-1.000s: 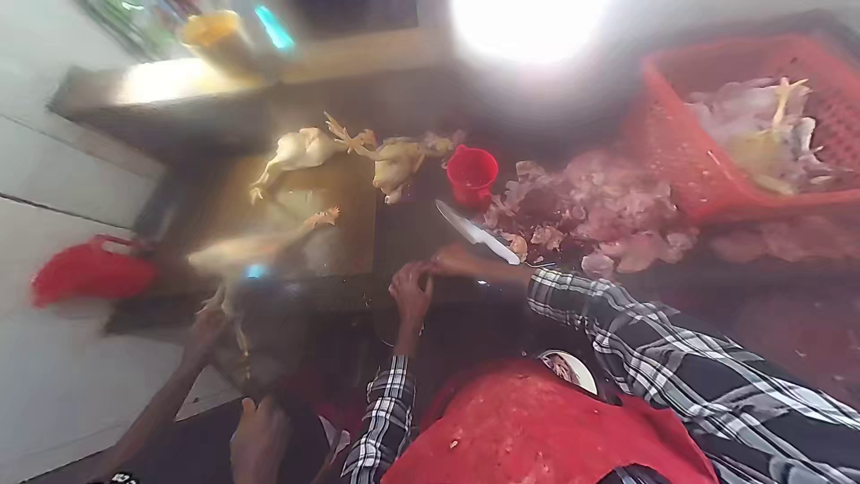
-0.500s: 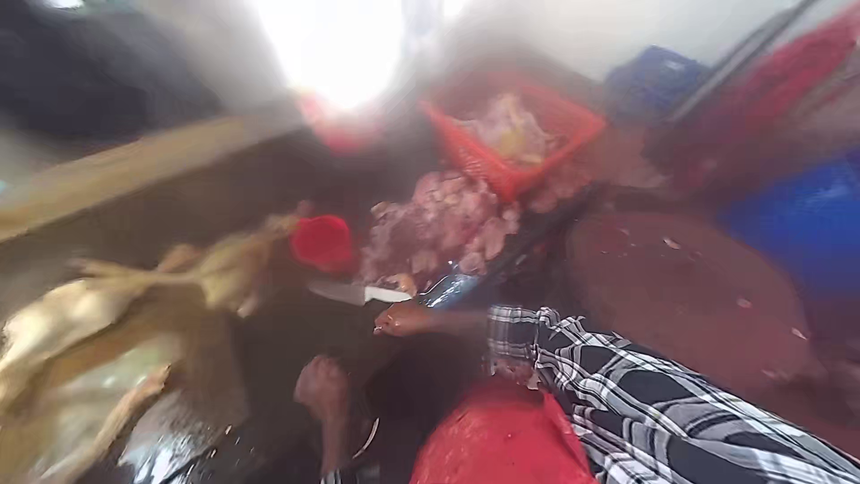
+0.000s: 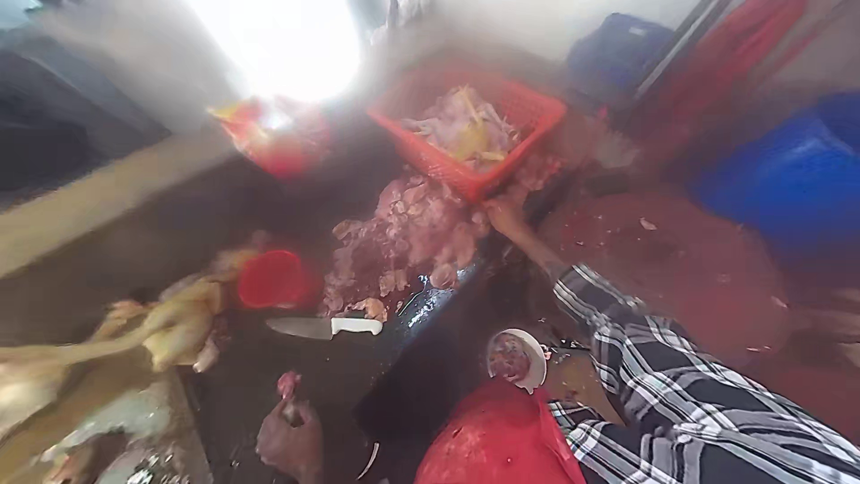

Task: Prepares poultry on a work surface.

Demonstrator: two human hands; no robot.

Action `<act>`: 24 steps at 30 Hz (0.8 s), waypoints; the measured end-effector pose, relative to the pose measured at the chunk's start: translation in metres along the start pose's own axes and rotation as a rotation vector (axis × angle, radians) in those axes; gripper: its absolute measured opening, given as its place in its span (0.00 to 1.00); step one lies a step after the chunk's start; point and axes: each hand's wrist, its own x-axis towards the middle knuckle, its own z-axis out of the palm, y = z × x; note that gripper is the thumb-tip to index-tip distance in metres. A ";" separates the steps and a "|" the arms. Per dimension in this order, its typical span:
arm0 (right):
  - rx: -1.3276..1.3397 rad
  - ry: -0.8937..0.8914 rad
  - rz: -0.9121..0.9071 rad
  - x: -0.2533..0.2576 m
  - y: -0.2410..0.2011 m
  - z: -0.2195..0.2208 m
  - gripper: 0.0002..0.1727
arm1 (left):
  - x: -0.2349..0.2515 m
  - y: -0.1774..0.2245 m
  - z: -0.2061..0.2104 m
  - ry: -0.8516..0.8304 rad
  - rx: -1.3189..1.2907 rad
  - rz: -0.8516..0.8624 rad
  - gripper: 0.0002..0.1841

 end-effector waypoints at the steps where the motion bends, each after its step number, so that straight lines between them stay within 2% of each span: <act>1: -0.002 0.046 -0.068 -0.004 -0.006 0.022 0.15 | 0.001 0.003 -0.003 -0.002 0.010 0.004 0.23; 2: 0.029 0.026 -0.154 -0.014 -0.020 0.043 0.16 | 0.001 0.008 -0.007 -0.016 0.006 0.010 0.21; 3: 0.083 -0.084 -0.254 -0.031 -0.044 0.066 0.17 | 0.000 0.011 -0.011 -0.024 0.003 0.014 0.20; 5: 0.196 -0.424 -0.477 -0.072 -0.105 0.118 0.20 | 0.001 0.007 -0.012 -0.048 0.014 0.041 0.17; 6: 0.213 -0.532 -0.589 -0.092 -0.135 0.149 0.21 | 0.003 0.006 -0.012 -0.066 -0.006 0.058 0.17; 7: 0.201 -0.560 -0.674 -0.111 -0.167 0.179 0.22 | 0.004 0.006 -0.011 -0.086 -0.034 0.079 0.17; 9: 0.128 -0.483 -0.766 -0.137 -0.225 0.221 0.24 | 0.001 0.006 -0.010 -0.127 -0.098 0.123 0.17; 12: 0.052 -0.378 -0.704 -0.141 -0.281 0.263 0.33 | -0.015 0.007 -0.011 -0.138 -0.184 0.109 0.20; 14: 0.044 -0.391 -0.614 -0.135 -0.297 0.270 0.35 | -0.024 -0.002 -0.012 -0.091 -0.164 0.041 0.21; 16: 0.081 -0.617 -0.491 -0.134 -0.300 0.249 0.37 | -0.027 -0.011 -0.015 -0.043 -0.138 -0.036 0.21; 18: 0.296 -0.914 -0.327 -0.143 -0.289 0.234 0.35 | -0.027 -0.018 -0.020 -0.047 -0.180 -0.066 0.21; 20: 0.539 -1.098 -0.202 -0.169 -0.277 0.231 0.35 | -0.025 -0.023 -0.024 -0.071 -0.219 -0.073 0.21; 22: 0.555 -1.138 -0.268 -0.195 -0.281 0.235 0.34 | -0.023 -0.023 -0.023 -0.068 -0.223 -0.070 0.18; 24: 0.381 -1.029 -0.469 -0.211 -0.296 0.243 0.35 | -0.020 -0.021 -0.019 -0.043 -0.198 -0.058 0.17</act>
